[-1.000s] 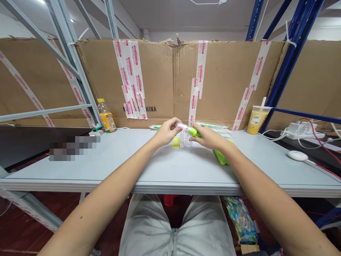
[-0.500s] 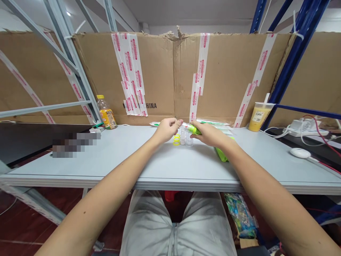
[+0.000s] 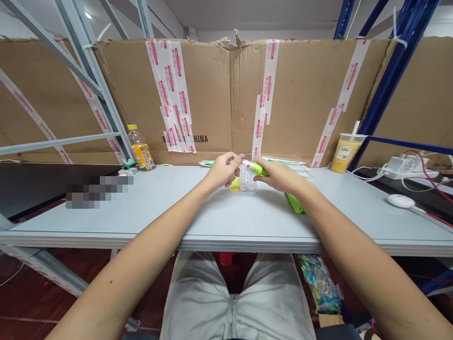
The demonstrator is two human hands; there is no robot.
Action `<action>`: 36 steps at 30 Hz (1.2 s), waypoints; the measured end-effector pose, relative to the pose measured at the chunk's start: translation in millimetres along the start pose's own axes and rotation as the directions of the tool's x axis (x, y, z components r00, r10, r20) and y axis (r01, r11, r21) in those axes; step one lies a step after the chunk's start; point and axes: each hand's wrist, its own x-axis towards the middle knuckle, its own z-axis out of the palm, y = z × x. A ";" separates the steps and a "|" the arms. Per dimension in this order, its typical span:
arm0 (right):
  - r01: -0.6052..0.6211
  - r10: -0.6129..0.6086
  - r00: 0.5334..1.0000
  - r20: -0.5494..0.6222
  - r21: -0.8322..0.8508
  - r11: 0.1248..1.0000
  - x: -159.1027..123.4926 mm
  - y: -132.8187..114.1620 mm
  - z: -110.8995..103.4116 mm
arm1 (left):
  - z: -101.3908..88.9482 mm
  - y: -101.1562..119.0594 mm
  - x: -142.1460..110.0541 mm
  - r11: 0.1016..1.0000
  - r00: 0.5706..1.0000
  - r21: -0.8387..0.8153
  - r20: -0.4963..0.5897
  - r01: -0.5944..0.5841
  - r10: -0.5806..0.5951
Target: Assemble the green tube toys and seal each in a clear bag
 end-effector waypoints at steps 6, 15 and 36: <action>0.097 -0.099 0.995 0.006 0.149 0.984 1.4 -0.5 0.1 | 0.0 1.9 -0.4 0.991 0.993 -0.130 0.110 -0.022 0.037; -0.061 -0.159 0.898 0.409 0.476 0.877 -2.8 14.5 -19.3 | 7.3 7.4 -3.0 0.989 0.972 -0.097 0.197 -0.115 0.132; -0.248 0.193 0.964 -0.182 -0.356 0.901 6.9 -57.0 14.7 | 5.4 8.2 3.9 0.965 0.898 0.206 -0.375 -0.162 0.231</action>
